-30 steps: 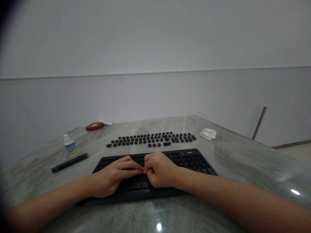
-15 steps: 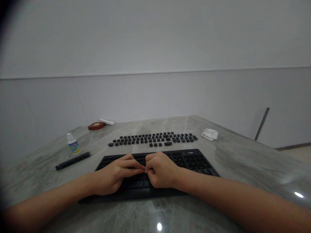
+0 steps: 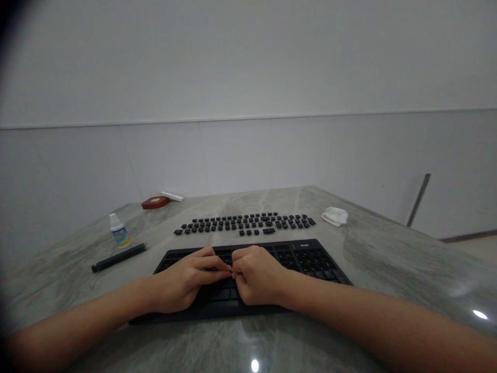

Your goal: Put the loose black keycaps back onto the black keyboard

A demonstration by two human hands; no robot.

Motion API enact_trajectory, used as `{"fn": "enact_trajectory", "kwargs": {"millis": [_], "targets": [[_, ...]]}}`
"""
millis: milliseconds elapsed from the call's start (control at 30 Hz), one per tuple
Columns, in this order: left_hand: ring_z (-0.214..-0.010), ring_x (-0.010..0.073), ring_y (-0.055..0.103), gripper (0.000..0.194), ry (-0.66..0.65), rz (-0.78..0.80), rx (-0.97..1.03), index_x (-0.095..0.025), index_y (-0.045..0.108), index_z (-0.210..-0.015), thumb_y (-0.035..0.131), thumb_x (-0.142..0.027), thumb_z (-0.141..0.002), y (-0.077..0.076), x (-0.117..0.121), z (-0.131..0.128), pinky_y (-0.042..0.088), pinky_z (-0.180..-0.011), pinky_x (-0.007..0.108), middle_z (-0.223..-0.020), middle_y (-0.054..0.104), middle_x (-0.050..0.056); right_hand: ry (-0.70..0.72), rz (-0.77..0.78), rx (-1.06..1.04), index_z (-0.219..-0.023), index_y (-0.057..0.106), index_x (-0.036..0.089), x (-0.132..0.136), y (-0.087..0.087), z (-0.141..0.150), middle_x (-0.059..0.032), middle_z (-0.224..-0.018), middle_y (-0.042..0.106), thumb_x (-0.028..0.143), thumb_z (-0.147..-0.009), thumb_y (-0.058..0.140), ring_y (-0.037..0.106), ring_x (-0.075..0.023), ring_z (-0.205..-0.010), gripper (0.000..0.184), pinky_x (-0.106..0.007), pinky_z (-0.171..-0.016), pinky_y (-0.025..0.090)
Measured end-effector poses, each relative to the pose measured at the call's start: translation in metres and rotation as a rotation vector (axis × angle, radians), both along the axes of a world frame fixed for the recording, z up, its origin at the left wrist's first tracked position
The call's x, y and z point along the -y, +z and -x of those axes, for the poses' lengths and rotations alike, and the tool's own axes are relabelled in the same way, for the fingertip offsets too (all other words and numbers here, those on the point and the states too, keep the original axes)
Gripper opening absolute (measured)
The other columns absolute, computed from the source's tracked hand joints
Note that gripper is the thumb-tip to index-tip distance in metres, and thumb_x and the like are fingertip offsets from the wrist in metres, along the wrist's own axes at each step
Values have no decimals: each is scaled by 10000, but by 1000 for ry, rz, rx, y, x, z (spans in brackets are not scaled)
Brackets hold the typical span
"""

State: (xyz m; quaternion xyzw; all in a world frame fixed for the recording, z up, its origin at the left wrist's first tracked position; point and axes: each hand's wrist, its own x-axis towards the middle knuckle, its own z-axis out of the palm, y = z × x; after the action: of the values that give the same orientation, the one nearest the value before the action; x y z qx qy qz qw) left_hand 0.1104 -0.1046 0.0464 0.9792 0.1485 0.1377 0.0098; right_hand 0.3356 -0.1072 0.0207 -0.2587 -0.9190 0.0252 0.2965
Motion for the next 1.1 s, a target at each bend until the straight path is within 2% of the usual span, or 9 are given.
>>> {"fn": "enact_trajectory", "kwargs": {"millis": [267, 533, 667, 800, 1000, 1100], "targets": [[-967, 237, 534, 645, -18, 27, 30, -162, 585, -1246, 427, 22, -648, -3, -2, 0, 498, -871, 405, -1147, 623, 99, 1, -29, -16, -642, 642, 133, 0, -4, -1, -47, -640, 587, 44, -664, 483, 537, -143, -553, 183, -243, -508, 402], [-971, 236, 537, 584, -35, 21, 65, -137, 584, -1240, 446, 14, -693, -9, -3, 0, 500, -870, 395, -1147, 616, 116, 10, -83, -17, -637, 625, 142, 1, -4, -1, -40, -633, 571, 70, -697, 468, 520, -134, -548, 183, -236, -486, 370], [-941, 225, 554, 518, -44, 53, 89, -144, 632, -1159, 423, 8, -711, -9, -4, -2, 502, -868, 394, -1089, 631, 109, 9, -76, 0, -617, 616, 144, 0, -5, 0, -34, -627, 569, 65, -658, 479, 519, -132, -545, 164, -237, -492, 368], [-962, 224, 551, 533, -60, 67, 139, -151, 629, -1157, 420, 11, -694, -12, -4, -1, 491, -903, 404, -1086, 640, 96, 13, -73, -10, -623, 624, 143, -1, -6, -1, -31, -620, 563, 69, -661, 483, 516, -131, -538, 164, -239, -484, 359], [-1020, 222, 546, 493, 51, 122, 267, -140, 571, -1171, 414, 15, -730, -16, -1, 2, 501, -915, 389, -1099, 592, 109, -9, -116, -24, -683, 653, 146, 0, -5, -2, -34, -651, 576, 74, -675, 470, 531, -138, -555, 197, -247, -493, 372], [-1024, 222, 545, 448, 96, 128, 276, -139, 562, -1147, 418, 10, -750, -16, 1, 2, 508, -909, 385, -1100, 572, 113, -27, -151, -36, -775, 677, 147, 1, -4, -2, -45, -721, 612, 83, -710, 462, 557, -146, -590, 233, -251, -524, 406]]}}
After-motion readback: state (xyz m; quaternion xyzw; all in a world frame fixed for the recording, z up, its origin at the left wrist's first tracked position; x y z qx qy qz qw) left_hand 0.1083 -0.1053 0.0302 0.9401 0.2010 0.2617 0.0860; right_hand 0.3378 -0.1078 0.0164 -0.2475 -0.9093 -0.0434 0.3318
